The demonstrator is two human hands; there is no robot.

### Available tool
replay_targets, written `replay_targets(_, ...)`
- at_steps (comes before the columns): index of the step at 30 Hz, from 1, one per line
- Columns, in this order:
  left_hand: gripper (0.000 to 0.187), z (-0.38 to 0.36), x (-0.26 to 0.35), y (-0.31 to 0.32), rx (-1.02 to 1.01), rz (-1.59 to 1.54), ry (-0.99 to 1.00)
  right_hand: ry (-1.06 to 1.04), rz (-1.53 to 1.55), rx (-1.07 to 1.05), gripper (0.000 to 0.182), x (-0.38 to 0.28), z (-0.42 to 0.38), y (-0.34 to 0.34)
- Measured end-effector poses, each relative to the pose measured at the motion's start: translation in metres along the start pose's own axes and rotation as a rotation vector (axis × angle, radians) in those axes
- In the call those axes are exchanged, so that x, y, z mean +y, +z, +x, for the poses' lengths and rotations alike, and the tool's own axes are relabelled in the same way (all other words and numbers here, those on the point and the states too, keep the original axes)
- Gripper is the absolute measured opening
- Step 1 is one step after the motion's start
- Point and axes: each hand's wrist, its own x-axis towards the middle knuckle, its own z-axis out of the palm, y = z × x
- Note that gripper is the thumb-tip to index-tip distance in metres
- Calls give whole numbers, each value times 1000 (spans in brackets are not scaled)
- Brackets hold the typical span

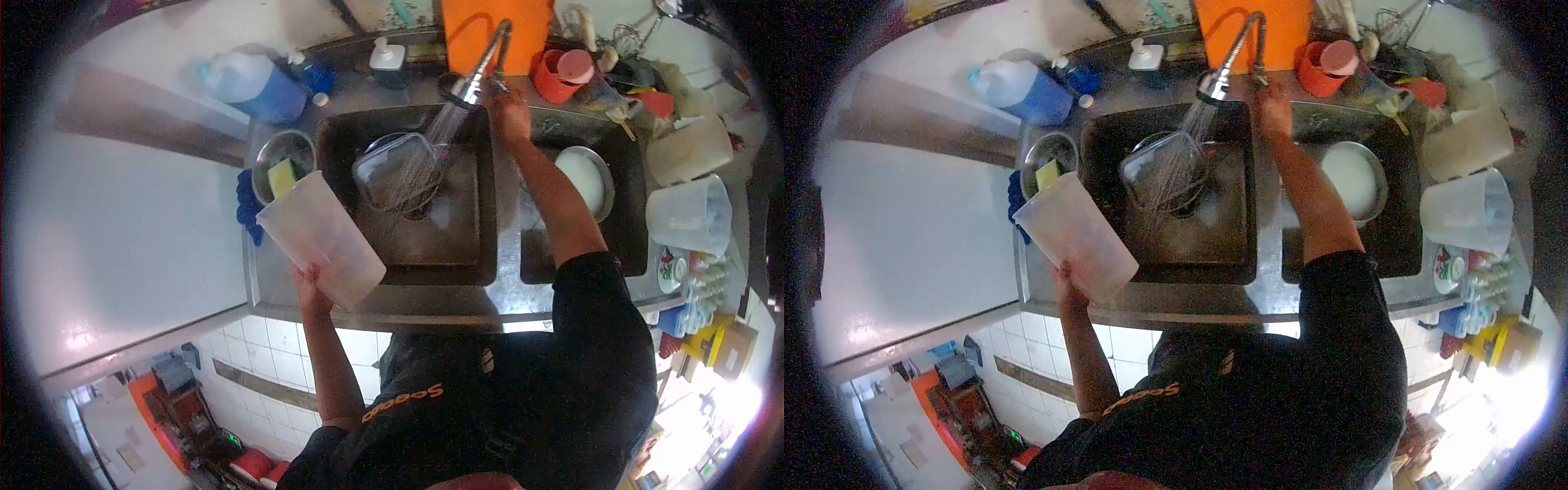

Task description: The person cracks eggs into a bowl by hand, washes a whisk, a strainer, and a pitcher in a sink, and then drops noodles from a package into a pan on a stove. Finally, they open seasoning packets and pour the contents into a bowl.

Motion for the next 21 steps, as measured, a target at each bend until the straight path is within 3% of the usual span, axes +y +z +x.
replay_targets(4, 88, -15, 10, 2, -11, -35, 72, -119, -102, 70, 22, 28, 10, 12)
replay_targets(6, 87, -22, 5, -9, -107, -46, -17, 199, 568, -62, 21, 34, 21, 12)
replay_targets(8, 85, -27, 19, 19, -124, -101, -41, 139, 291, 122, 22, 53, 28, 34)
replay_targets(10, 83, -23, 29, 38, -154, -156, -81, 200, 364, 55, 24, 44, 34, 20)
replay_targets(11, 79, -18, 32, 42, -134, -295, -198, 282, 420, -4, 26, 40, 33, 11)
replay_targets(12, 76, -16, 33, 46, -116, -438, -315, 270, 425, -7, 26, 38, 28, 3)
replay_targets(13, 76, -18, 31, 50, -112, -444, -302, 150, 479, 103, 25, 36, 20, -7)
replay_targets(14, 72, -19, 28, 56, -217, -615, -359, 25, 533, 214, 25, 31, 12, -15)
replay_targets(16, 69, -21, 14, 60, -315, -797, -376, 429, 901, 377, 18, 13, -24, -3)
replay_targets(17, 74, -18, 1, 54, -243, -680, -425, 574, 924, 321, 13, -11, -53, -4)
replay_targets(18, 79, -17, -6, 52, -157, -570, -459, 551, 1232, 294, 14, -49, -87, -5)
replay_targets(19, 79, -21, -5, 51, -122, -597, -389, 493, 1168, -168, 20, -69, -113, -17)
replay_targets(21, 70, -33, -1, 49, -144, -509, -506, 669, 1413, -725, 42, -167, -139, -75)
